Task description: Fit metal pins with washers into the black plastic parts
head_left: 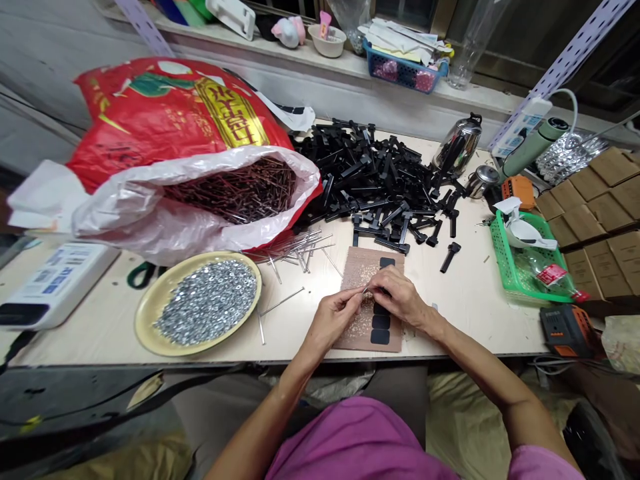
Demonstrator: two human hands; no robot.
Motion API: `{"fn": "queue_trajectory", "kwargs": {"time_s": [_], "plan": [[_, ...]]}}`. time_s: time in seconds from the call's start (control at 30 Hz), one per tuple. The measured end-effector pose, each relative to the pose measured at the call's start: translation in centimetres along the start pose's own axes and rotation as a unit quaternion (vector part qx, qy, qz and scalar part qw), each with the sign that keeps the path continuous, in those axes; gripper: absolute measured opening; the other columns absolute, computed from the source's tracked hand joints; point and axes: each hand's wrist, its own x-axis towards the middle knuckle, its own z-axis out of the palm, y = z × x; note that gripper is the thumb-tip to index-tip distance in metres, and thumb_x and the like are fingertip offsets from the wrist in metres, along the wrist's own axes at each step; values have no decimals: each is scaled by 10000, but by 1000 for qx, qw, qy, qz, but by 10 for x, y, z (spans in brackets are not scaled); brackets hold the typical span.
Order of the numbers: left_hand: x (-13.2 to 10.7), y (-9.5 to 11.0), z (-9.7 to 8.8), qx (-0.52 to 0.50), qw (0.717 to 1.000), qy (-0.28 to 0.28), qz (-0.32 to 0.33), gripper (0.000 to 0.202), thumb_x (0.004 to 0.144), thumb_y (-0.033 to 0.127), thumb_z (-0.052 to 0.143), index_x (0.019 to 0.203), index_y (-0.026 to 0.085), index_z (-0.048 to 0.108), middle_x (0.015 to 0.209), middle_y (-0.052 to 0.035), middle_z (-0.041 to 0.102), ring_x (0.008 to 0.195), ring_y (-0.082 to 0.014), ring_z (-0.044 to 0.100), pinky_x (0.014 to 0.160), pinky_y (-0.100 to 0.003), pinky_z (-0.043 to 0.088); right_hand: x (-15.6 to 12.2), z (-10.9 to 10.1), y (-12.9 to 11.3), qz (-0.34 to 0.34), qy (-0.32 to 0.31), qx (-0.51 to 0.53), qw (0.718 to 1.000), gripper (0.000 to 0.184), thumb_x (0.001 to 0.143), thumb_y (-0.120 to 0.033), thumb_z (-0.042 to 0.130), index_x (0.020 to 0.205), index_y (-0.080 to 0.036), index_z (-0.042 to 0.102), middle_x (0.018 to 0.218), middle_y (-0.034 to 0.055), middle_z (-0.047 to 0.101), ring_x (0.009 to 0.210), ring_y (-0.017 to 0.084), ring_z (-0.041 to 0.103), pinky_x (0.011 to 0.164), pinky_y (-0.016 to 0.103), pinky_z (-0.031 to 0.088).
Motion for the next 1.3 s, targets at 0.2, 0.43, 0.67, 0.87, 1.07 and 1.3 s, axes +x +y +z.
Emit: {"fn": "queue_trajectory", "kwargs": {"time_s": [0.2,0.43,0.67,0.87,1.07,1.3], "plan": [[2,1,0,25,1000,-4,9,449,679,423,665,993,108,727,531,43,511,445,-49,344,408,-190,253,-2,-1,3,-7,-22,27,999,111,938,-146,425,951,-188,527,799,43,612,760,150,569,662,303,522],[2,10,0,-47,992,-78,-88,556,614,547,713,945,101,700,534,49,508,359,-10,266,359,-185,163,-7,-7,8,53,-12,61,997,184,943,-280,491,942,-181,646,852,57,620,804,144,609,661,278,551],[3,19,0,-20,984,-148,-94,518,606,611,703,775,124,654,533,38,527,348,-4,256,358,-183,148,-6,-21,10,74,-65,134,986,228,930,-313,514,918,-176,695,825,49,672,754,123,635,644,247,557],[3,17,4,70,990,-121,6,384,723,530,638,744,147,668,552,21,559,441,-61,402,439,-197,331,-8,-25,10,53,-68,115,990,250,944,-317,484,895,-161,674,815,54,672,769,127,631,670,249,552],[4,8,10,178,965,-42,186,232,798,372,577,746,180,696,713,-35,689,655,-141,599,662,-245,472,-15,-20,10,67,-50,88,993,243,957,-321,458,880,-164,626,800,52,653,752,134,612,667,262,535],[4,15,16,159,973,-26,166,172,763,331,614,727,196,713,720,-40,707,676,-160,629,684,-250,480,-18,-20,9,89,-33,82,992,210,967,-331,431,926,-190,582,825,45,620,755,138,587,663,267,513]]}}
